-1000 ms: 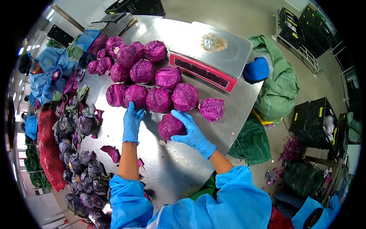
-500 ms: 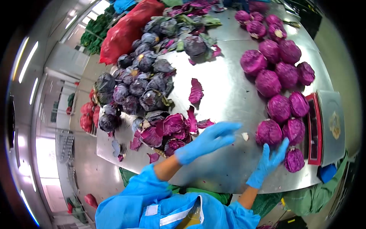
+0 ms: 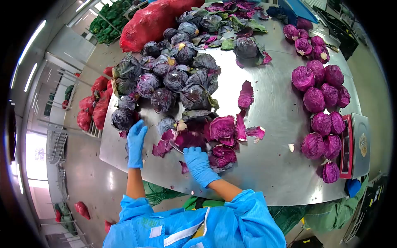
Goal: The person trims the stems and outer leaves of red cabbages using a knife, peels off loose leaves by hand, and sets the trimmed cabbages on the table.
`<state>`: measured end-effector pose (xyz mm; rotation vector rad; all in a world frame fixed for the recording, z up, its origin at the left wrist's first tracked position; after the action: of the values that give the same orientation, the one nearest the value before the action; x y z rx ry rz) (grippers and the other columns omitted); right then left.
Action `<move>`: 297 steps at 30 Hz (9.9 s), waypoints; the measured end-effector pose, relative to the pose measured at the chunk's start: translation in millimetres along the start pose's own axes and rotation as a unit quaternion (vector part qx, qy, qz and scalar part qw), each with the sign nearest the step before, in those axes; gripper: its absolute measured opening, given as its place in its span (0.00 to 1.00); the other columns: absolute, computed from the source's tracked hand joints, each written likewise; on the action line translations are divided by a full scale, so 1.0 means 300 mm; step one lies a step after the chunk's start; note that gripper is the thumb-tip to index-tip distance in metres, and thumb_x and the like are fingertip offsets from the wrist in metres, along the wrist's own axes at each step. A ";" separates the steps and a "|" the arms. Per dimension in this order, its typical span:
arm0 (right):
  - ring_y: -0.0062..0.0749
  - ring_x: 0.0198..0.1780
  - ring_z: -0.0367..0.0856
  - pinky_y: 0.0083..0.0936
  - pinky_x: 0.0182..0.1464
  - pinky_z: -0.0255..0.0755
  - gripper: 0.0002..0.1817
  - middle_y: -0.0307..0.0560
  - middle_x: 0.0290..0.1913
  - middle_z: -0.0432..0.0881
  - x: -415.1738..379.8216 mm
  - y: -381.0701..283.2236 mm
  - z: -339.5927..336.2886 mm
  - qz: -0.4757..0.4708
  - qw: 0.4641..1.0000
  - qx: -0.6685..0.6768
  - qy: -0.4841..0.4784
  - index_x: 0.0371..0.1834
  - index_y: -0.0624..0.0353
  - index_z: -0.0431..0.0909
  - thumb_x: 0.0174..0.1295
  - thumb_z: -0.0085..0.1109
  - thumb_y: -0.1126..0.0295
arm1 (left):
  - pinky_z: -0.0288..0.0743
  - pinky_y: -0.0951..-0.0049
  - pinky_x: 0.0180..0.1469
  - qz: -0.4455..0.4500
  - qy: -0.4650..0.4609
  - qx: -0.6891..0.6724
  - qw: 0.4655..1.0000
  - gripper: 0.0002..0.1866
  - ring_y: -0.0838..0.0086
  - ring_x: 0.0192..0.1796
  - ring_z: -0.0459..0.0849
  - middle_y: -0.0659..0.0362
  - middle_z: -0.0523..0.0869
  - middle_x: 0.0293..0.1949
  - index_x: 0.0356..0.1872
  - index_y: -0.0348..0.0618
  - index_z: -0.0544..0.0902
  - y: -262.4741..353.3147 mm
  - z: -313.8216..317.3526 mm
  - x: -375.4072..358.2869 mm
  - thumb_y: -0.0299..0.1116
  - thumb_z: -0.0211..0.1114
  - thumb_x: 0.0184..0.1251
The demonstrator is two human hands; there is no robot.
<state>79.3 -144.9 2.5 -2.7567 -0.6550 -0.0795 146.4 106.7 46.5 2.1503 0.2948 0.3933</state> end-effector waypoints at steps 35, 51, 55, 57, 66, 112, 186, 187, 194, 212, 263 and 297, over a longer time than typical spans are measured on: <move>0.28 0.43 0.73 0.30 0.48 0.68 0.28 0.43 0.39 0.72 -0.066 -0.013 0.033 0.217 0.801 0.550 0.091 0.44 0.59 0.76 0.45 0.76 0.56 | 0.68 0.56 0.62 0.258 -0.285 0.046 0.922 0.51 0.49 0.62 0.69 0.44 0.67 0.63 0.63 0.43 0.70 0.188 0.120 -0.384 0.57 0.79 0.35; 0.49 0.32 0.80 0.40 0.31 0.74 0.22 0.52 0.36 0.78 0.126 0.107 -0.083 0.198 0.958 0.153 0.143 0.54 0.51 0.73 0.63 0.54 0.50 | 0.64 0.60 0.66 0.144 -0.057 -0.019 0.988 0.45 0.55 0.65 0.69 0.48 0.69 0.64 0.66 0.40 0.65 0.096 0.036 -0.485 0.40 0.78 0.44; 0.42 0.30 0.79 0.34 0.26 0.73 0.27 0.48 0.37 0.74 -0.024 0.037 -0.227 0.082 0.935 0.289 0.191 0.67 0.48 0.65 0.65 0.53 0.56 | 0.69 0.60 0.62 0.123 -0.155 0.155 0.968 0.50 0.54 0.63 0.72 0.46 0.71 0.60 0.65 0.37 0.63 0.225 0.072 -0.441 0.51 0.78 0.42; 0.42 0.30 0.79 0.35 0.28 0.74 0.27 0.50 0.36 0.75 -0.138 0.010 -0.153 0.083 0.959 0.240 0.126 0.68 0.46 0.65 0.65 0.53 0.59 | 0.72 0.61 0.60 0.079 -0.173 0.201 0.961 0.52 0.56 0.61 0.74 0.47 0.72 0.59 0.64 0.38 0.63 0.199 0.086 -0.426 0.53 0.80 0.39; 0.35 0.21 0.77 0.32 0.19 0.72 0.23 0.46 0.29 0.73 -0.235 -0.107 -0.057 0.082 0.992 0.088 0.026 0.61 0.52 0.70 0.62 0.53 0.63 | 0.74 0.56 0.56 0.013 -0.221 0.184 0.958 0.59 0.51 0.57 0.76 0.44 0.70 0.58 0.67 0.41 0.61 0.107 0.089 -0.386 0.59 0.80 0.33; 0.53 0.32 0.83 0.44 0.31 0.75 0.29 0.56 0.36 0.84 -0.147 -0.189 0.043 0.078 0.956 0.273 -0.069 0.68 0.54 0.65 0.70 0.42 0.47 | 0.69 0.62 0.63 -0.032 -0.102 -0.075 0.992 0.59 0.60 0.60 0.71 0.48 0.67 0.58 0.69 0.41 0.59 0.005 -0.019 -0.587 0.45 0.85 0.31; 0.36 0.24 0.82 0.33 0.23 0.73 0.30 0.45 0.30 0.83 0.031 -0.133 0.026 0.090 0.980 0.176 0.001 0.69 0.50 0.65 0.69 0.41 0.46 | 0.67 0.63 0.64 0.003 -0.143 -0.008 0.990 0.52 0.60 0.62 0.71 0.47 0.69 0.60 0.66 0.35 0.62 0.018 0.071 -0.445 0.43 0.82 0.39; 0.37 0.25 0.83 0.33 0.25 0.74 0.29 0.45 0.32 0.84 0.029 -0.124 0.040 0.107 0.970 0.218 0.001 0.68 0.50 0.66 0.69 0.42 0.46 | 0.66 0.63 0.64 0.008 -0.137 -0.017 0.990 0.52 0.60 0.62 0.71 0.47 0.69 0.60 0.66 0.35 0.63 0.022 0.069 -0.445 0.43 0.82 0.39; 0.42 0.32 0.85 0.34 0.32 0.77 0.23 0.48 0.39 0.85 0.033 -0.111 0.039 0.111 0.962 0.233 0.084 0.52 0.49 0.81 0.67 0.48 0.46 | 0.65 0.63 0.66 0.002 -0.122 -0.057 0.991 0.52 0.60 0.62 0.70 0.48 0.68 0.61 0.67 0.36 0.62 0.013 0.063 -0.462 0.42 0.82 0.39; 0.21 0.20 0.74 0.22 0.22 0.70 0.11 0.37 0.22 0.77 -0.175 -0.023 0.029 0.330 0.739 0.586 0.045 0.30 0.58 0.78 0.58 0.68 0.63 | 0.70 0.61 0.63 -0.287 -0.044 -0.431 0.855 0.48 0.63 0.62 0.72 0.52 0.69 0.63 0.70 0.44 0.61 -0.211 -0.049 -0.580 0.34 0.77 0.45; 0.25 0.33 0.84 0.24 0.35 0.77 0.14 0.45 0.39 0.86 -0.086 -0.235 0.016 0.125 0.834 0.526 0.110 0.47 0.55 0.83 0.59 0.66 0.64 | 0.72 0.64 0.61 -0.314 0.026 -0.353 0.881 0.44 0.66 0.58 0.74 0.53 0.71 0.59 0.68 0.40 0.61 -0.208 -0.115 -0.632 0.27 0.75 0.48; 0.39 0.22 0.80 0.36 0.23 0.71 0.29 0.47 0.27 0.82 0.043 -0.170 0.060 0.075 0.990 0.110 -0.045 0.67 0.47 0.69 0.68 0.43 0.45 | 0.67 0.62 0.64 0.002 -0.176 0.047 0.983 0.60 0.54 0.63 0.70 0.43 0.65 0.62 0.71 0.32 0.51 0.040 0.040 -0.475 0.42 0.81 0.39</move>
<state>67.8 -90.6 1.2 -2.5969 -0.4465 0.1435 20.6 41.0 25.7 2.2655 0.1100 -0.0042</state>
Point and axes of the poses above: each hand's wrist, its own x-axis towards the middle knuckle, its own z-axis out of the palm, y = z × x, the point moved 8 cm from there along x, towards the middle knuckle
